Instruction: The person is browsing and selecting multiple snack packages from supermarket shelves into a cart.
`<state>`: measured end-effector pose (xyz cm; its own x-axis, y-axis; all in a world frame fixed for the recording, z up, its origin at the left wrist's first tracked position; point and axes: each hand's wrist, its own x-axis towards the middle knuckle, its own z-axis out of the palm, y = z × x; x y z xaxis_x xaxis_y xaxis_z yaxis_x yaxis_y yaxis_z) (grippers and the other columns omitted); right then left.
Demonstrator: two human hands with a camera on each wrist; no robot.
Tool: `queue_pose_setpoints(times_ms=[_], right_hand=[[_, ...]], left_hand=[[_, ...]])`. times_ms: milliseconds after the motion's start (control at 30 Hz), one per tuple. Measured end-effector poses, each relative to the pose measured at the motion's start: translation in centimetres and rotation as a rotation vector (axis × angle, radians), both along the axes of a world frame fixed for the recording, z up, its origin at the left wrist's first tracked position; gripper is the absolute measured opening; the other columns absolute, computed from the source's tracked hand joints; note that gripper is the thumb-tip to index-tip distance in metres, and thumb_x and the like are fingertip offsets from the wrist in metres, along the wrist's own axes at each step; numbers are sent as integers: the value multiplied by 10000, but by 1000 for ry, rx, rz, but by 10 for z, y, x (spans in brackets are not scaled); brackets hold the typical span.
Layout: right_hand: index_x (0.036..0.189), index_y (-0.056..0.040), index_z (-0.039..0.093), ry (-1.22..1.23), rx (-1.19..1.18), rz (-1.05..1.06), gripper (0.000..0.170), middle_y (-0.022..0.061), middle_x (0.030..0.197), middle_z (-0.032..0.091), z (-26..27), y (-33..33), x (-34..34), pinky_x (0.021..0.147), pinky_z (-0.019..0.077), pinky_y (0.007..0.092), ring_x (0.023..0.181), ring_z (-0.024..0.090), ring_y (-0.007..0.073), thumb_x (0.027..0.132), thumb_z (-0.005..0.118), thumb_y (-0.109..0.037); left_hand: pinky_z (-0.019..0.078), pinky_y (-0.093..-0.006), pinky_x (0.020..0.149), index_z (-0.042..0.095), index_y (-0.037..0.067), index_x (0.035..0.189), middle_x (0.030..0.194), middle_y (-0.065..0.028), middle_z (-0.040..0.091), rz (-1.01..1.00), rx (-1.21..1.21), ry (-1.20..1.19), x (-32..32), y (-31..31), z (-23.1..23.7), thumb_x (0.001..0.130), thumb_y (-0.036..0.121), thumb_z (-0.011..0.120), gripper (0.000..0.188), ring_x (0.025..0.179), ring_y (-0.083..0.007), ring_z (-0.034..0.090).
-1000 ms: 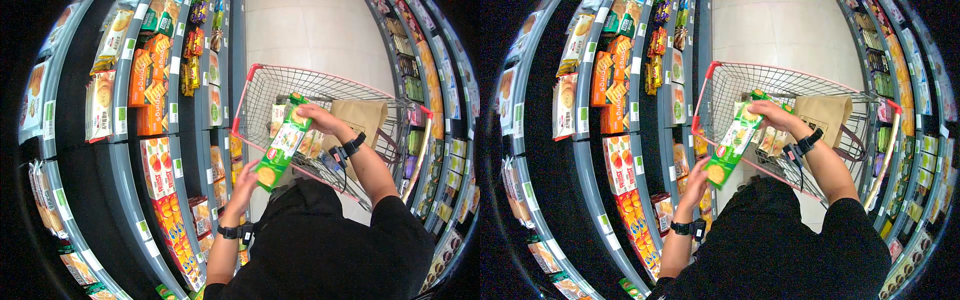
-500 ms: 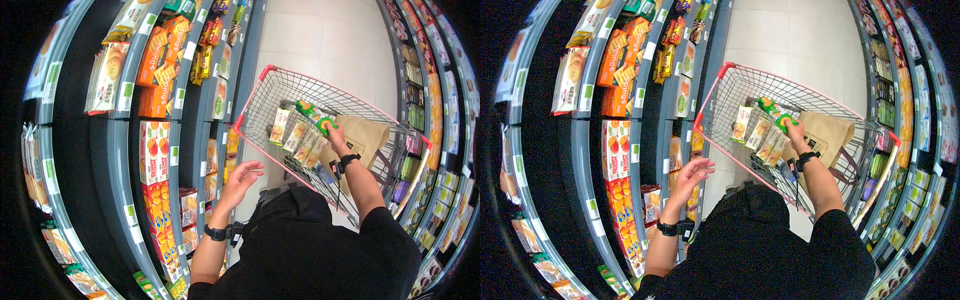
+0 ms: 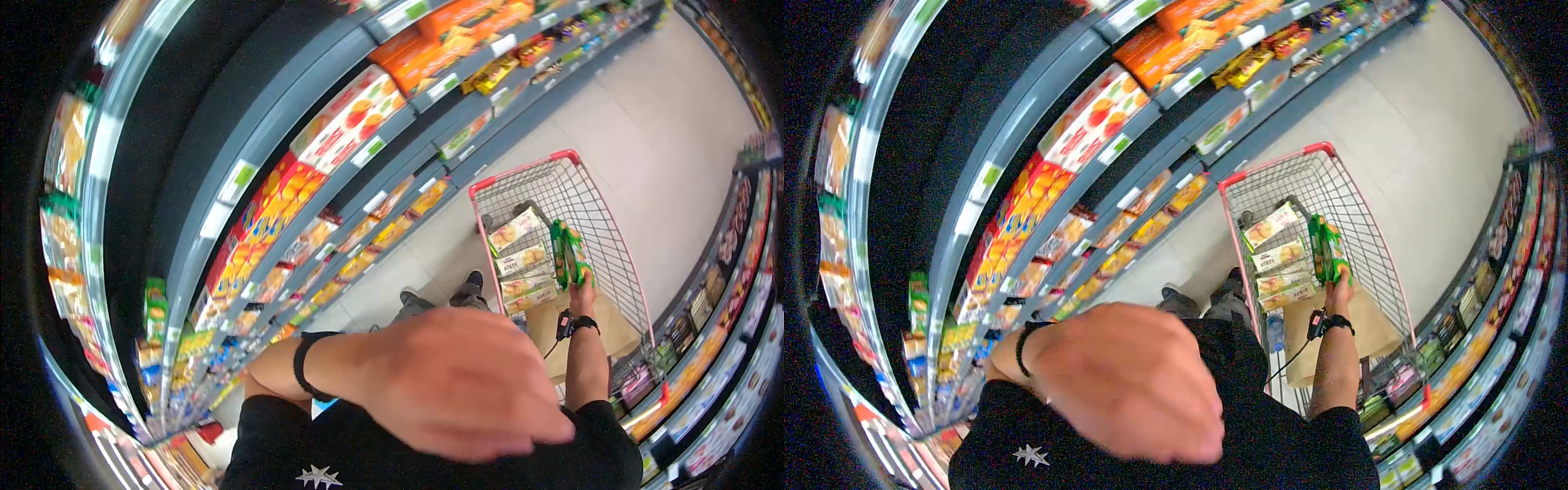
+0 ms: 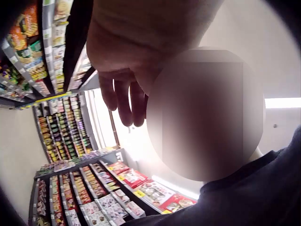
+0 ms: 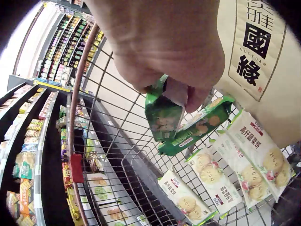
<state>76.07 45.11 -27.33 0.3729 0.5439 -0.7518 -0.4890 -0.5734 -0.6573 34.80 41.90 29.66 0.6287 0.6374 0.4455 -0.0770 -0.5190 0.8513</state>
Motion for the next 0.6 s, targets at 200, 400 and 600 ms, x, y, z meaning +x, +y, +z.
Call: queue_pose_setpoints(times_ms=[200,400,600], right_hand=[[1145,-59,585,164,49,-7,368,61,992,627,-12,-24,19,696,542,328,832,608,179,979,548,-387],[1360,-90,433,-3,-223,96,549,146,1255,506,-2,-21,3,939,475,385,1152,528,299,939,545,-424],[1227,-88,517,197,-23,561,396,84,1104,578,-2,-8,-24,811,494,400,996,608,257,947,571,-363]], left_hand=[[504,-292,593,707,89,1080,883,-131,692,355,510,-576,15,-7,21,795,336,810,391,745,-200,662],[396,-248,413,673,126,892,644,-48,632,546,888,-830,-10,-32,25,869,92,706,52,492,-137,545],[389,-340,429,281,106,618,627,-89,506,370,481,-766,-70,-112,36,915,41,437,342,504,-227,515]])
